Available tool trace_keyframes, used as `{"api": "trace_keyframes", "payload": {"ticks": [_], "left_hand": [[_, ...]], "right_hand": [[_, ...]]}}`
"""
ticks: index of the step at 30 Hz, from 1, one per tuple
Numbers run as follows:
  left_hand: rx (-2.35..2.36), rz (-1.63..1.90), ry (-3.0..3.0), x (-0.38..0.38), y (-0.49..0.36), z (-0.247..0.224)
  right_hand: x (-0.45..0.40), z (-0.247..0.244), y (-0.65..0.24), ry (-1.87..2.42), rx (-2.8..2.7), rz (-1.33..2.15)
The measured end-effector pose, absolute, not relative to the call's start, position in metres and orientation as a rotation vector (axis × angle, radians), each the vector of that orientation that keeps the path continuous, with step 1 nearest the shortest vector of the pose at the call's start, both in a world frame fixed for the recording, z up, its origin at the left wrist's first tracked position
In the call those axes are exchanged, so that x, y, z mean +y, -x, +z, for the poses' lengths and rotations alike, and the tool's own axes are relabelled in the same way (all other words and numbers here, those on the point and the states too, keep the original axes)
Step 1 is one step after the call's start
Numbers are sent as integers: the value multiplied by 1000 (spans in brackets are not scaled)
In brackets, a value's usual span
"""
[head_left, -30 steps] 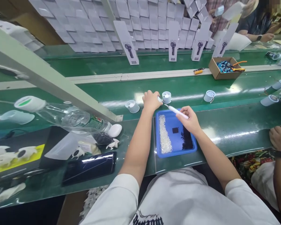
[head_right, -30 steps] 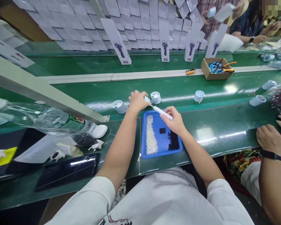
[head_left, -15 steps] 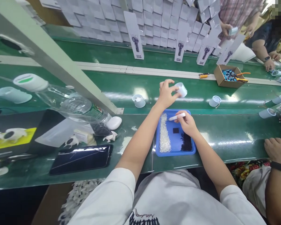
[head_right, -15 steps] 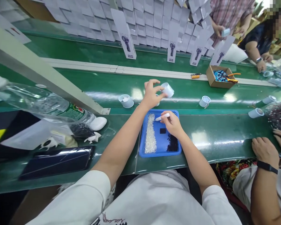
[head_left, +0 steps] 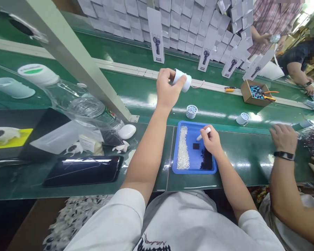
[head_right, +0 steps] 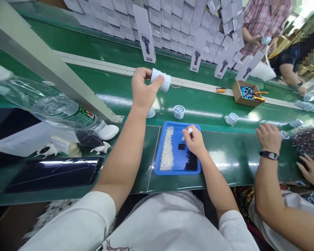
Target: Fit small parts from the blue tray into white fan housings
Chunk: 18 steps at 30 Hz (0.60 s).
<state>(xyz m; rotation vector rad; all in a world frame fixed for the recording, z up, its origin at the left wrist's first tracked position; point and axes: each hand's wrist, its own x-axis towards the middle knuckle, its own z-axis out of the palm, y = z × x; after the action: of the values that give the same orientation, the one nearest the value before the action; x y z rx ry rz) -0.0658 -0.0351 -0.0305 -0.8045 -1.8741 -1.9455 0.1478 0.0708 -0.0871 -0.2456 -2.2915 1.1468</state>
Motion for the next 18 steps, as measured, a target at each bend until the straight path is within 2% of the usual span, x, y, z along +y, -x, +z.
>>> {"api": "trace_keyframes", "payload": {"ticks": [3, 7, 18], "left_hand": [[-1871, -2060, 710, -37, 68, -29], [-1872, -2206, 673, -37, 65, -26], [-1931, -2368, 677, -31, 57, -23]], "right_hand": [[72, -84, -150, 286, -2233, 1044], [72, -85, -152, 338, -2193, 1116], [72, -88, -150, 296, -2269, 1093]]}}
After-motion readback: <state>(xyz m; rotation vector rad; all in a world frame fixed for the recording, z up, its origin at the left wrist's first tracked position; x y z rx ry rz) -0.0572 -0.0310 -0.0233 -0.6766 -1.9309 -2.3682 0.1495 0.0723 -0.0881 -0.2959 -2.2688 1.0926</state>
